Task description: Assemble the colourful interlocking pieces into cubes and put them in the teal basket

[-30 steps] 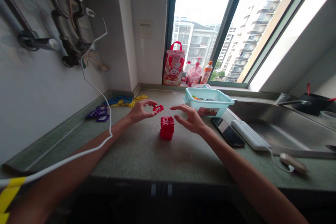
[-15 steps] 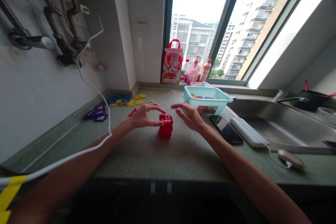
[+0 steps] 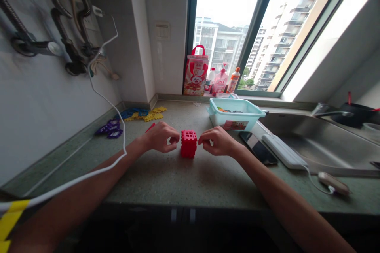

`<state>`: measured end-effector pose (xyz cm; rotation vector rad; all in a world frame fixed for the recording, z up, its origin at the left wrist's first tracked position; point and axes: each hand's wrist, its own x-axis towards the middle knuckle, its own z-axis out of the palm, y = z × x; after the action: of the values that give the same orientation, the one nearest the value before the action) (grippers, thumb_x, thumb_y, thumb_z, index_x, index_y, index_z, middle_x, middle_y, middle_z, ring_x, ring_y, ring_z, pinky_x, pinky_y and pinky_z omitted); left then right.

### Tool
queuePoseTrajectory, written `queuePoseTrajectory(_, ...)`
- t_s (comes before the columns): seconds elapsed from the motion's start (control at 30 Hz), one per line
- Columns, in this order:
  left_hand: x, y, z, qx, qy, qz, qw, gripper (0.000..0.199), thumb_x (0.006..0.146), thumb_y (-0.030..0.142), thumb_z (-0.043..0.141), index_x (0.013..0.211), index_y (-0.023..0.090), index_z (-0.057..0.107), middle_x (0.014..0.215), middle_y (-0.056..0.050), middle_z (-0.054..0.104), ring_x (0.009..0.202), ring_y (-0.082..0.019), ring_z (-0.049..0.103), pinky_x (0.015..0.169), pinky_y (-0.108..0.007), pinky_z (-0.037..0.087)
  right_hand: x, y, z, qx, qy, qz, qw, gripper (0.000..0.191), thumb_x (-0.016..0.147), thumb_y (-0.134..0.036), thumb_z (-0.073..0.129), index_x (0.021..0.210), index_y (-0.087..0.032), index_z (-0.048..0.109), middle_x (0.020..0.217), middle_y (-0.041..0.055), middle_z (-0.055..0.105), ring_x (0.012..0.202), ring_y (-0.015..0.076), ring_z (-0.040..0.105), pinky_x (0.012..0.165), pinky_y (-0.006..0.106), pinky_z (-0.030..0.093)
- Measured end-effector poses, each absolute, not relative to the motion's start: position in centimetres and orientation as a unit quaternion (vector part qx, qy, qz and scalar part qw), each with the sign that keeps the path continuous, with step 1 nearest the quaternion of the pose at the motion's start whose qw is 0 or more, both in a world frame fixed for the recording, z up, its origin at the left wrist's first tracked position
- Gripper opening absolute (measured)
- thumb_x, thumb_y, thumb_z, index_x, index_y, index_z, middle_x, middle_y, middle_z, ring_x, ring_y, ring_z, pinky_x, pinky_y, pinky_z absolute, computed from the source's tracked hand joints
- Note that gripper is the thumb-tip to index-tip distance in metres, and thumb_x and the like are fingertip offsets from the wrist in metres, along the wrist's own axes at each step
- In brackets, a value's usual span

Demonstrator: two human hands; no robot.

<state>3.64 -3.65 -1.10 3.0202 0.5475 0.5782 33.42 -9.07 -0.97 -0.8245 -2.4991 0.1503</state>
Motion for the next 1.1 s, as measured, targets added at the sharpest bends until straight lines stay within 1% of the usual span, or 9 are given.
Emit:
queuePoseTrajectory(0.1, 4.0, -4.0, -1.0, 0.966, 0.176, 0.186, 0.012, 0.007, 0.072, 0.017, 0.058, 0.068, 0.022, 0.061, 0.064, 0.002, 0.067, 0.059, -0.015, 0.061, 0.063, -0.029, 0.042, 32.9, -9.3, -0.8, -0.306, -0.917, 0.048, 0.251, 0.024, 0.076, -0.013, 0.056, 0.083, -0.021, 0.078, 0.07, 0.0023, 0.073, 0.056, 0.0143, 0.059, 0.061, 0.025, 0.041)
queuePoseTrajectory(0.27, 4.3, -4.3, -1.0, 0.967, 0.164, 0.19, 0.036, 0.007, 0.072, 0.016, 0.057, 0.072, 0.022, 0.06, 0.066, 0.003, 0.068, 0.058, -0.013, 0.061, 0.062, -0.027, 0.042, 32.6, -9.7, -0.6, -0.3, -0.923, 0.043, 0.236, 0.022, 0.075, -0.013, 0.056, 0.079, -0.021, 0.075, 0.067, 0.0017, 0.07, 0.055, 0.0142, 0.055, 0.059, 0.027, 0.038)
queuePoseTrajectory(0.43, 4.4, -4.4, -1.0, 0.967, 0.163, 0.192, 0.041, 0.008, 0.072, 0.014, 0.057, 0.071, 0.022, 0.06, 0.064, 0.004, 0.067, 0.057, -0.012, 0.061, 0.061, -0.027, 0.042, 32.6, -9.8, -0.5, -0.304, -0.92, 0.046, 0.242, 0.022, 0.075, -0.013, 0.055, 0.08, -0.021, 0.075, 0.068, 0.0019, 0.071, 0.056, 0.0145, 0.057, 0.06, 0.026, 0.039)
queuePoseTrajectory(0.6, 4.3, -4.2, -0.8, 0.965, 0.17, 0.193, 0.056, 0.009, 0.071, 0.015, 0.059, 0.072, 0.022, 0.065, 0.064, 0.004, 0.067, 0.055, -0.012, 0.06, 0.061, -0.026, 0.043, 32.8, -9.6, -0.4, -0.314, -0.916, 0.06, 0.242, 0.022, 0.075, -0.013, 0.056, 0.077, -0.021, 0.076, 0.069, 0.0021, 0.072, 0.055, 0.0136, 0.055, 0.06, 0.026, 0.04)
queuePoseTrajectory(0.7, 3.9, -3.8, -1.3, 0.967, 0.172, 0.169, 0.08, 0.01, 0.072, 0.015, 0.06, 0.067, 0.021, 0.067, 0.059, 0.004, 0.065, 0.052, -0.011, 0.057, 0.059, -0.025, 0.042, 33.1, -9.2, -0.8, -0.333, -0.918, 0.099, 0.189, 0.02, 0.073, -0.012, 0.057, 0.07, -0.02, 0.075, 0.063, 0.0012, 0.071, 0.051, 0.0114, 0.05, 0.058, 0.025, 0.038)
queuePoseTrajectory(0.8, 3.5, -3.4, -2.2, 0.968, 0.171, 0.124, 0.138, 0.013, 0.072, 0.015, 0.061, 0.067, 0.021, 0.072, 0.055, 0.004, 0.064, 0.049, -0.009, 0.056, 0.054, -0.022, 0.04, 33.2, -8.8, -1.3, -0.341, -0.919, 0.15, 0.125, 0.018, 0.074, -0.013, 0.06, 0.065, -0.018, 0.075, 0.058, -0.0003, 0.067, 0.05, 0.0102, 0.047, 0.056, 0.024, 0.035)
queuePoseTrajectory(0.87, 3.5, -3.4, -2.7, 0.964, 0.171, 0.11, 0.171, 0.012, 0.072, 0.014, 0.062, 0.068, 0.02, 0.073, 0.054, 0.004, 0.063, 0.048, -0.009, 0.056, 0.052, -0.02, 0.039, 33.2, -8.7, -1.6, -0.345, -0.917, 0.165, 0.116, 0.018, 0.075, -0.014, 0.06, 0.067, -0.018, 0.076, 0.059, -0.0012, 0.067, 0.051, 0.01, 0.048, 0.057, 0.024, 0.035)
queuePoseTrajectory(0.93, 3.7, -3.6, -3.0, 0.961, 0.168, 0.114, 0.188, 0.011, 0.07, 0.013, 0.063, 0.069, 0.019, 0.072, 0.055, 0.004, 0.062, 0.049, -0.009, 0.056, 0.052, -0.019, 0.04, 33.0, -8.8, -1.7, -0.348, -0.914, 0.163, 0.127, 0.018, 0.075, -0.013, 0.06, 0.072, -0.019, 0.078, 0.061, -0.0017, 0.068, 0.053, 0.0099, 0.049, 0.058, 0.023, 0.035)
queuePoseTrajectory(1.1, 4.4, -4.0, -3.0, 0.961, 0.151, 0.127, 0.192, 0.01, 0.07, 0.011, 0.063, 0.072, 0.018, 0.07, 0.059, 0.003, 0.065, 0.051, -0.01, 0.058, 0.053, -0.019, 0.041, 32.5, -9.0, -2.0, -0.332, -0.921, 0.137, 0.147, 0.024, 0.075, -0.012, 0.06, 0.079, -0.022, 0.081, 0.064, -0.0019, 0.069, 0.053, 0.0102, 0.046, 0.059, 0.024, 0.033)
